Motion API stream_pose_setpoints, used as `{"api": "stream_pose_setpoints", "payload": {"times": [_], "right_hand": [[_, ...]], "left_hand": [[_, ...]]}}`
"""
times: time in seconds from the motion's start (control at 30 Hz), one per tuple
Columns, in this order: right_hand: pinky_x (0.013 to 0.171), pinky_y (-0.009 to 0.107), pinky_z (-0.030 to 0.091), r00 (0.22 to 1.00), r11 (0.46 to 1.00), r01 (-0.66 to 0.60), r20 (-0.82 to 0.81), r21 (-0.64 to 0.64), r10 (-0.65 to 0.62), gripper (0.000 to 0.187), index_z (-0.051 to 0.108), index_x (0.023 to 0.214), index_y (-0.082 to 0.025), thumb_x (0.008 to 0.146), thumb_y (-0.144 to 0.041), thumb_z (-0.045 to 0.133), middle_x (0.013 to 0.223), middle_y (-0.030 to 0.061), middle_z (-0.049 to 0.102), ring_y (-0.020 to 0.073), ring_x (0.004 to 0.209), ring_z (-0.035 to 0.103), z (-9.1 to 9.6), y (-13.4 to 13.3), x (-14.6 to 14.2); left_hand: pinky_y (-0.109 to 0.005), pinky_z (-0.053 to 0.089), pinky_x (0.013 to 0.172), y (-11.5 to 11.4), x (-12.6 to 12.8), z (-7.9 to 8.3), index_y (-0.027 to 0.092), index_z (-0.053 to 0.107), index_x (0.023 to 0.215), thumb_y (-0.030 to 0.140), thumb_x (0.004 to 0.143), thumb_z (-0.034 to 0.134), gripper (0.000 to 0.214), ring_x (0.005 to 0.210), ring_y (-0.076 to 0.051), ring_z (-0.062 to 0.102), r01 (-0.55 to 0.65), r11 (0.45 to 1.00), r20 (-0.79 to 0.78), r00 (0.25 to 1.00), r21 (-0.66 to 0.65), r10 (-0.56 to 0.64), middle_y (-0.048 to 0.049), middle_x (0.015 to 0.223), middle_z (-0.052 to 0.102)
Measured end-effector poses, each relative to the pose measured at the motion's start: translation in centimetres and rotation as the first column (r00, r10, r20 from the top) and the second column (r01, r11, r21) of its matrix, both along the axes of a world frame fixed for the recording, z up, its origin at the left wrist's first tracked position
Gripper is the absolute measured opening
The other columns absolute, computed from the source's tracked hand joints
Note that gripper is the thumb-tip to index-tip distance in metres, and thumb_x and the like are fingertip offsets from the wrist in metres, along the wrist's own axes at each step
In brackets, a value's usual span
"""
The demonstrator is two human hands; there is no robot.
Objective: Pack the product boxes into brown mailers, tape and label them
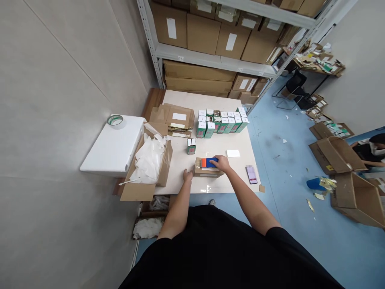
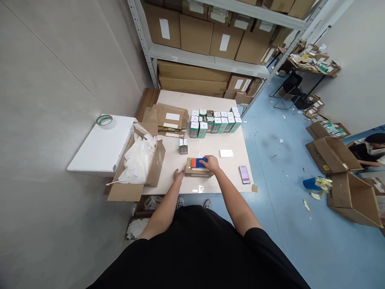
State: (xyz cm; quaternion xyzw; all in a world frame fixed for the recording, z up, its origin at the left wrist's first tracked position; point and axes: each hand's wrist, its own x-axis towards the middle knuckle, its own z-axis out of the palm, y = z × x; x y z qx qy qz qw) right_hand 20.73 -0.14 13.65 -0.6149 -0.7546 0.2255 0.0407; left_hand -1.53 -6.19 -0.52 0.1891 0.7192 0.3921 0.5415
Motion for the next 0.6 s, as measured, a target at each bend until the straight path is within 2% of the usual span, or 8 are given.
{"api": "stream_pose_setpoints", "payload": {"times": [0.1,0.17,0.23,0.3,0.37,0.4,0.5,0.6], "right_hand": [[0.089,0.029,0.049,1.000,1.000,0.019,-0.006,-0.018,-0.019,0.036,0.077,0.112,-0.026,0.097,-0.055,0.061,0.117,0.0058,0.077,0.0244,0.108,0.068,0.3,0.0,-0.1],[0.088,0.029,0.049,0.999,0.999,0.033,0.007,-0.032,-0.033,0.036,0.077,0.112,-0.026,0.096,-0.055,0.062,0.116,0.0058,0.077,0.0245,0.107,0.069,0.5,0.0,-0.2],[0.086,0.029,0.049,0.999,0.998,0.036,0.025,-0.044,-0.035,0.037,0.076,0.112,-0.026,0.096,-0.055,0.062,0.113,0.0059,0.078,0.0242,0.106,0.069,0.6,0.1,-0.3],[0.083,0.028,0.048,0.999,0.998,0.034,0.041,-0.051,-0.032,0.037,0.076,0.112,-0.025,0.095,-0.055,0.062,0.110,0.0061,0.078,0.0237,0.103,0.070,0.7,0.2,-0.6],[0.081,0.027,0.048,0.998,0.998,0.026,0.058,-0.061,-0.022,0.038,0.076,0.111,-0.024,0.094,-0.056,0.063,0.109,0.0071,0.078,0.0236,0.101,0.070,0.9,0.5,-0.9],[0.081,0.028,0.048,0.998,0.997,0.020,0.068,-0.070,-0.015,0.038,0.076,0.111,-0.024,0.094,-0.056,0.063,0.109,0.0077,0.078,0.0238,0.101,0.070,0.9,0.6,-1.1],[0.079,0.028,0.048,0.995,0.993,0.014,0.100,-0.118,-0.002,0.038,0.077,0.111,-0.023,0.091,-0.054,0.065,0.112,0.0087,0.077,0.0249,0.103,0.070,1.3,1.1,-1.3],[0.076,0.027,0.049,0.993,0.985,0.042,0.113,-0.165,-0.024,0.043,0.077,0.111,-0.024,0.084,-0.057,0.072,0.117,0.0086,0.076,0.0253,0.105,0.069,1.7,1.5,-0.7]], "left_hand": [[-0.034,0.051,0.096,0.1,-0.8,1.2,0.018,0.063,0.135,0.032,0.076,0.077,0.063,0.115,-0.030,0.066,0.024,0.997,-0.092,0.996,0.066,-0.018,-0.0150,0.129,0.068],[-0.032,0.052,0.094,1.0,-1.6,2.5,0.022,0.059,0.143,0.027,0.071,0.080,0.075,0.107,-0.026,0.069,0.201,0.962,-0.178,0.969,0.184,-0.169,-0.0135,0.140,0.062],[-0.032,0.053,0.093,2.4,-2.4,4.0,0.026,0.055,0.149,0.024,0.063,0.086,0.091,0.104,-0.025,0.069,0.479,0.840,-0.319,0.861,0.253,-0.395,-0.0126,0.155,0.049],[-0.031,0.053,0.094,3.9,-3.0,5.3,0.029,0.055,0.150,0.022,0.051,0.092,0.106,0.112,-0.028,0.068,0.708,0.674,-0.434,0.685,0.210,-0.585,-0.0105,0.163,0.040],[-0.030,0.051,0.099,5.2,-3.3,6.1,0.030,0.057,0.148,0.018,0.038,0.096,0.117,0.128,-0.034,0.061,0.833,0.536,-0.483,0.527,0.134,-0.699,-0.0089,0.164,0.039],[-0.030,0.049,0.102,5.7,-3.3,6.3,0.030,0.058,0.146,0.016,0.033,0.096,0.120,0.136,-0.036,0.055,0.864,0.491,-0.491,0.475,0.106,-0.730,-0.0085,0.164,0.040],[-0.031,0.043,0.111,6.7,-3.1,6.2,0.029,0.062,0.141,0.018,0.031,0.096,0.115,0.147,-0.035,0.043,0.888,0.455,-0.490,0.427,0.068,-0.760,-0.0080,0.164,0.042],[-0.033,0.043,0.111,6.9,-2.9,5.6,0.028,0.068,0.132,0.018,0.028,0.097,0.108,0.145,-0.036,0.047,0.865,0.495,-0.507,0.465,0.085,-0.726,-0.0084,0.159,0.049]]}}
